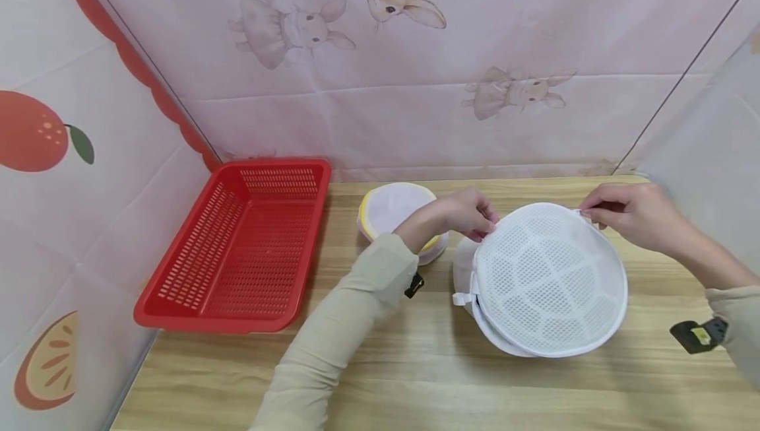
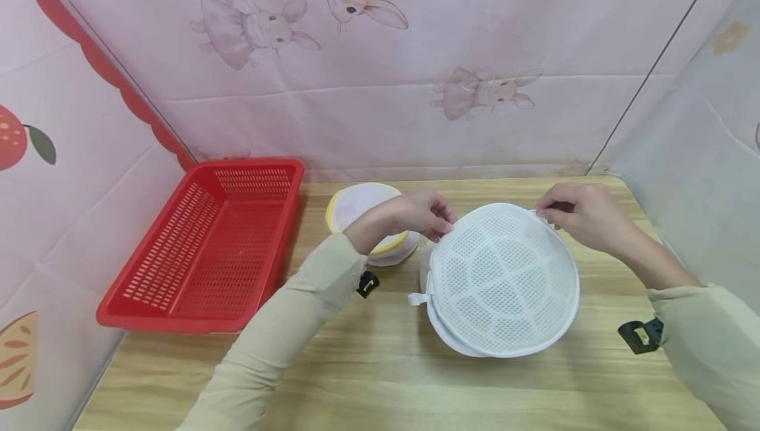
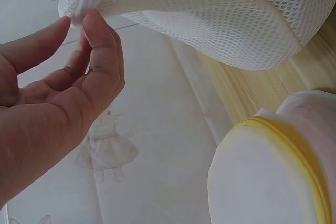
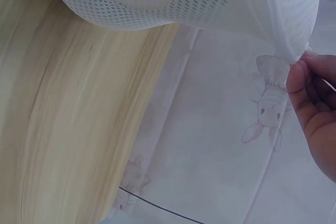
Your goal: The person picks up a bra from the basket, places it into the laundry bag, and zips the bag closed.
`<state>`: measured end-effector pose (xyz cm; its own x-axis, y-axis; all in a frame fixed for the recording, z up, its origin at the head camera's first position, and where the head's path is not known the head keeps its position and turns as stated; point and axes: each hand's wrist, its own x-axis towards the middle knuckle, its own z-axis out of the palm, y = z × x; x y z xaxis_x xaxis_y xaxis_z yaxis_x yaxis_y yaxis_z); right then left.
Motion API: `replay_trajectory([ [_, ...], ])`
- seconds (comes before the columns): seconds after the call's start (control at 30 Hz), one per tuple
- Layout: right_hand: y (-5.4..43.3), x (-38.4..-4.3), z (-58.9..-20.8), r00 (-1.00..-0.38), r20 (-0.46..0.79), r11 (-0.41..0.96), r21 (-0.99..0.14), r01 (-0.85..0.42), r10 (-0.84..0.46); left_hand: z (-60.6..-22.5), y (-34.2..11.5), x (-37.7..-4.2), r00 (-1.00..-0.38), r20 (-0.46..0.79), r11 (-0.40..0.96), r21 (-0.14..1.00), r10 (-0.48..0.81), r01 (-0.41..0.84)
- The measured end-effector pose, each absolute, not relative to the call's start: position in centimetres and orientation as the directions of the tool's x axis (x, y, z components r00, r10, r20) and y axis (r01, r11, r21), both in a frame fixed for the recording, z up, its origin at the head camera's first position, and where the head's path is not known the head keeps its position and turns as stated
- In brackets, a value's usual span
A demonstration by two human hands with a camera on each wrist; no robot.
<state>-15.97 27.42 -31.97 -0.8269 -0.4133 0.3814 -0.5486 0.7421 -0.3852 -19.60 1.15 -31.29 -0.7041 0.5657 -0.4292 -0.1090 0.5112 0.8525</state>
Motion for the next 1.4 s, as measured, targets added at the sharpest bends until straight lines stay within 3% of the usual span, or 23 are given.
replay_trajectory([
  [0.43,27.1,-16.5,-32.1,-0.814,0.422,0.725,-0.398,-0.563,-0.400,-32.0,1.2,-19.6,-0.807,-0.370,0.539,0.839,0.460,-0.077],
  [0.73,27.2,-16.7,-32.9,-0.748,0.507,0.747,-0.267,-0.609,-0.429,-32.7,0.7,-19.8,-0.875,-0.338,0.500,0.856,0.347,-0.132],
  [0.83,27.5,-16.6,-33.4,-0.738,0.514,0.735,-0.270,-0.623,-0.437,-33.0,0.4,-19.9,-0.887,-0.340,0.485,0.860,0.313,-0.158],
  [1.03,28.5,-16.2,-34.3,-0.756,0.499,0.709,-0.337,-0.619,-0.424,-33.5,-0.6,-20.0,-0.885,-0.353,0.453,0.871,0.305,-0.191],
  [1.4,28.8,-16.1,-34.2,-0.796,0.471,0.757,-0.337,-0.560,-0.380,-33.3,-1.3,-20.3,-0.822,-0.414,0.422,0.874,0.391,-0.239],
])
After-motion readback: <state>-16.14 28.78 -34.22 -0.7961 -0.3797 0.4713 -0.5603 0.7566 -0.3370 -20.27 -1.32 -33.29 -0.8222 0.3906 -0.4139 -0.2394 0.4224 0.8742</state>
